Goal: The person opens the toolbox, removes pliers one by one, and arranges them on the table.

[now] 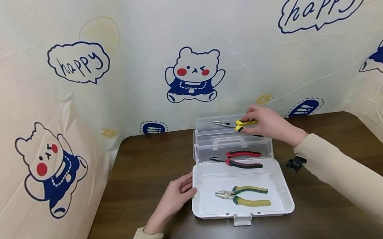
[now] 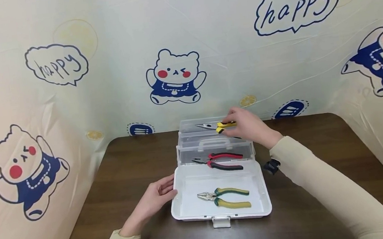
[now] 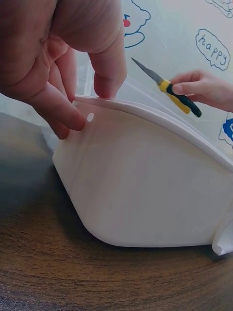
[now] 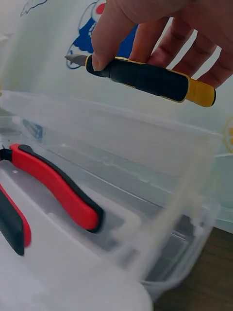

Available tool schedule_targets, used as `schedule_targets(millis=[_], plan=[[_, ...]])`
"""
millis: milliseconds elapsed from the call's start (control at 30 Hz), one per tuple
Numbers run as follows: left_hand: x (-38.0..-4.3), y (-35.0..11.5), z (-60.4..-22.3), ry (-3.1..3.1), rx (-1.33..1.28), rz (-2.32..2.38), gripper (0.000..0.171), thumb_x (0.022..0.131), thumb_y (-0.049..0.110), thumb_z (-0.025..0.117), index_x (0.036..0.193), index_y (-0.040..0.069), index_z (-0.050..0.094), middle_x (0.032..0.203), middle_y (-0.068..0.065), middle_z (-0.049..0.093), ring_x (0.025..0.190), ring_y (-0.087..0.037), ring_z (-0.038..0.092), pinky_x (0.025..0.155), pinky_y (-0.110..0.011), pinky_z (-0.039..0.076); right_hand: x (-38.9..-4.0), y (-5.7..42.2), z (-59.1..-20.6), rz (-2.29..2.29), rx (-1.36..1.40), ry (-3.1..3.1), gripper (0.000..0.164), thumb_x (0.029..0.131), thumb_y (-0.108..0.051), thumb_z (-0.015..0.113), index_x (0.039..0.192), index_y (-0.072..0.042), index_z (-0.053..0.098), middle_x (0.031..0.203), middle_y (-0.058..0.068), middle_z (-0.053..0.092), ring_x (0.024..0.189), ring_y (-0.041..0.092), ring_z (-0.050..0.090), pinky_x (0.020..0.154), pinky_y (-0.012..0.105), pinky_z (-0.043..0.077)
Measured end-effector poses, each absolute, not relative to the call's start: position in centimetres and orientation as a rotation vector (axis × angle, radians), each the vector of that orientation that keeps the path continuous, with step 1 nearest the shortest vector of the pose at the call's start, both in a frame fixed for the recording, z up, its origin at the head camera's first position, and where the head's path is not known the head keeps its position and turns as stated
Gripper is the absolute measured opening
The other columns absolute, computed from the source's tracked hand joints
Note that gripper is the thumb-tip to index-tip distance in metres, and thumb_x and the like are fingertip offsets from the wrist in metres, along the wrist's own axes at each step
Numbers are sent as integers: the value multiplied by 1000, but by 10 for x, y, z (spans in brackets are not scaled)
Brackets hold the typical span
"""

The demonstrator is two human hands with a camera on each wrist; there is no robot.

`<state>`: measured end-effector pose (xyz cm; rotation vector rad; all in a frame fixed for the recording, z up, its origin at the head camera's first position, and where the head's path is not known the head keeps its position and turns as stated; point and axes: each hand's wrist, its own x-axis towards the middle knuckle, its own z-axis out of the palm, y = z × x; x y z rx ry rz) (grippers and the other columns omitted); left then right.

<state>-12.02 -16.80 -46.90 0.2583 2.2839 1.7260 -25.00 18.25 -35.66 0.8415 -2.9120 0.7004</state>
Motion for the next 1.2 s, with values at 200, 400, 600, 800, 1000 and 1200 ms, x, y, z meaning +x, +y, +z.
schedule_targets(millis=[200,400,600,800,1000,1200], plan=[[-121,-168,-469,2312,229,1690,53,98,-1,67,148,-10,50,143,-32,57,128,-42,62,100,-39,56,-240,210,-356,751,787,-2913,36,90,-17,83,121,0,77,107,12,66,88,26,56,71,37,48],[-121,-169,-466,2322,211,1683,53,98,-1,67,148,-9,50,143,-31,58,128,-42,62,101,-42,55,-231,240,-362,789,680,-2935,37,90,-18,84,121,1,76,104,11,64,86,25,53,66,35,46],[-120,-170,-465,2311,203,1703,53,98,-1,67,148,-10,50,143,-32,57,128,-42,62,101,-43,55,-224,270,-372,743,546,-2988,42,90,-23,84,120,5,75,97,12,60,82,25,50,64,35,42],[-121,-170,-467,2294,225,1721,53,98,-1,66,148,-11,49,143,-32,57,129,-42,61,102,-39,55,-215,305,-387,698,448,-2999,46,90,-28,84,117,7,75,94,11,61,79,24,49,62,33,40],[-121,-170,-471,2267,253,1743,54,98,-2,64,148,-13,47,144,-34,55,130,-45,60,101,-36,55,-205,339,-405,686,347,-2979,46,88,-26,85,115,9,75,91,11,62,78,22,49,60,31,40],[-120,-169,-472,2262,256,1750,54,98,-3,64,148,-14,46,144,-35,55,130,-46,59,102,-36,55,-195,373,-423,656,256,-2983,44,89,-27,84,113,10,75,90,12,61,78,22,51,60,32,41]])
